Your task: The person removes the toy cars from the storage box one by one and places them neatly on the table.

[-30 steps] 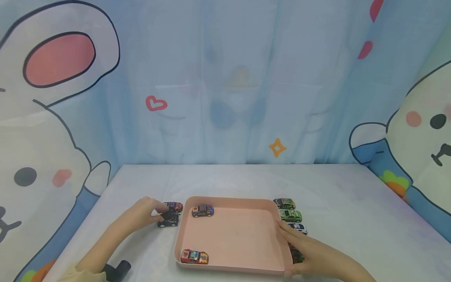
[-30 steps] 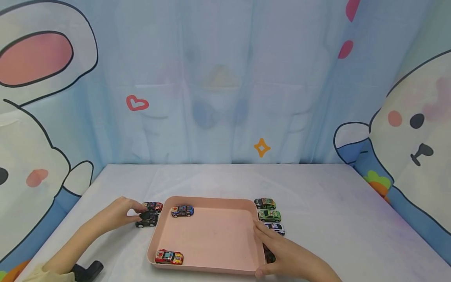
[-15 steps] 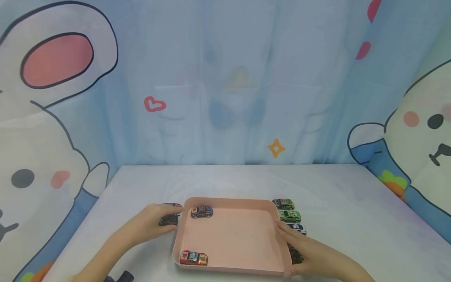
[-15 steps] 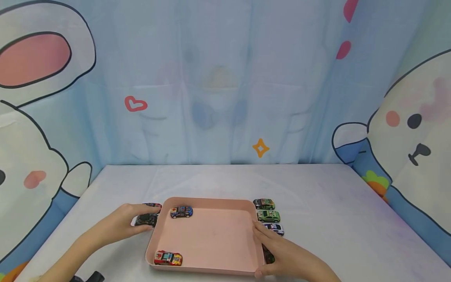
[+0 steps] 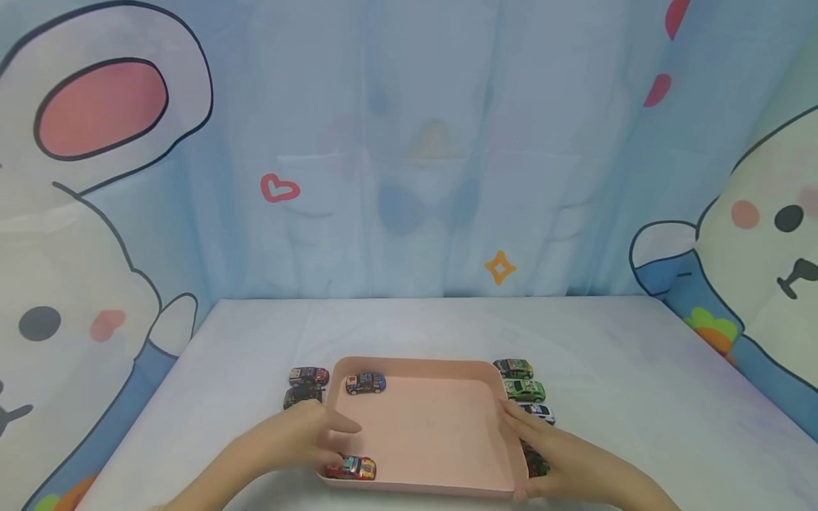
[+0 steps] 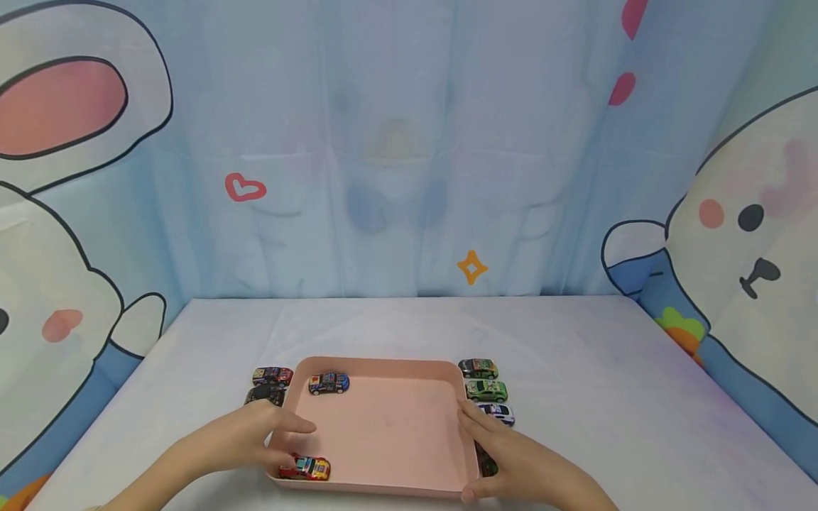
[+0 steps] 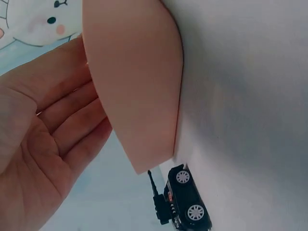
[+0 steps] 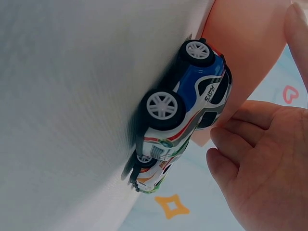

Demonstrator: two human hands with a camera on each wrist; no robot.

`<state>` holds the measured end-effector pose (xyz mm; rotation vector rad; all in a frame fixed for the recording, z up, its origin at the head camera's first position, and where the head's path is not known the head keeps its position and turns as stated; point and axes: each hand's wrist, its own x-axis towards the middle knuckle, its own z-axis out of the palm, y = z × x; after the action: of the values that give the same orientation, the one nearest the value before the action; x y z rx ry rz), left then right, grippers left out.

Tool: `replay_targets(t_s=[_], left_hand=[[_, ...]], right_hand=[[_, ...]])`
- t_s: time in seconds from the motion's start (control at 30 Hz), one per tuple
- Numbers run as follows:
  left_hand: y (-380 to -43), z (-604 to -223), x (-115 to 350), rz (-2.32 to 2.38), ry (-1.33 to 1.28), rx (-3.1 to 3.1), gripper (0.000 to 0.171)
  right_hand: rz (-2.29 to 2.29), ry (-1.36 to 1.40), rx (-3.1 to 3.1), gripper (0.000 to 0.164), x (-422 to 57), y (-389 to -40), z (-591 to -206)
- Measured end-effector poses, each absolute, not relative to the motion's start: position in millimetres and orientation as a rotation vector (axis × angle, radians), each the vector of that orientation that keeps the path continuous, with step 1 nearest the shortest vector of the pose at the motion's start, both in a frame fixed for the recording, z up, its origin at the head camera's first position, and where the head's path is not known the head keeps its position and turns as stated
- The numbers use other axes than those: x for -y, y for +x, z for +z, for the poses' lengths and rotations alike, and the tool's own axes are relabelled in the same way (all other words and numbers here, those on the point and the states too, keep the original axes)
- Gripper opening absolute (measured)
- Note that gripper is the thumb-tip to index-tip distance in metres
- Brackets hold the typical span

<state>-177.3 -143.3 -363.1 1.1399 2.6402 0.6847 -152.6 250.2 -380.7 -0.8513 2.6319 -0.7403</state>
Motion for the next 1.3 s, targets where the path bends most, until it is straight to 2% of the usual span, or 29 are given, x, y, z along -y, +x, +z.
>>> replay_targets(t_s=[0.13,0.27,0.53,1.0,1.3], left_hand=[[-177,-367,139,0.618,1.21,-2.609,0.021],[-175,-370,135,0.551,1.257,-2.602,0.013],[-173,-375,130,0.405,1.296,-2.696,0.022],[-175,-376,120,0.482,1.271,-2.736,0.017],[-178,-369,121,0.48,1.273,-2.814,0.023]], right_hand=[[-0.738,-0.842,-2.639,0.097,-250,-152,-380],[-0.731,-0.844,-2.646,0.098,-249,-152,-380],[-0.721,-0.868,-2.646,0.098,-250,-152,-380],[-0.696,-0.902,-2.666,0.097,-251,-151,-381],[-0.699,-0.905,-2.666,0.097,-252,-150,-381]])
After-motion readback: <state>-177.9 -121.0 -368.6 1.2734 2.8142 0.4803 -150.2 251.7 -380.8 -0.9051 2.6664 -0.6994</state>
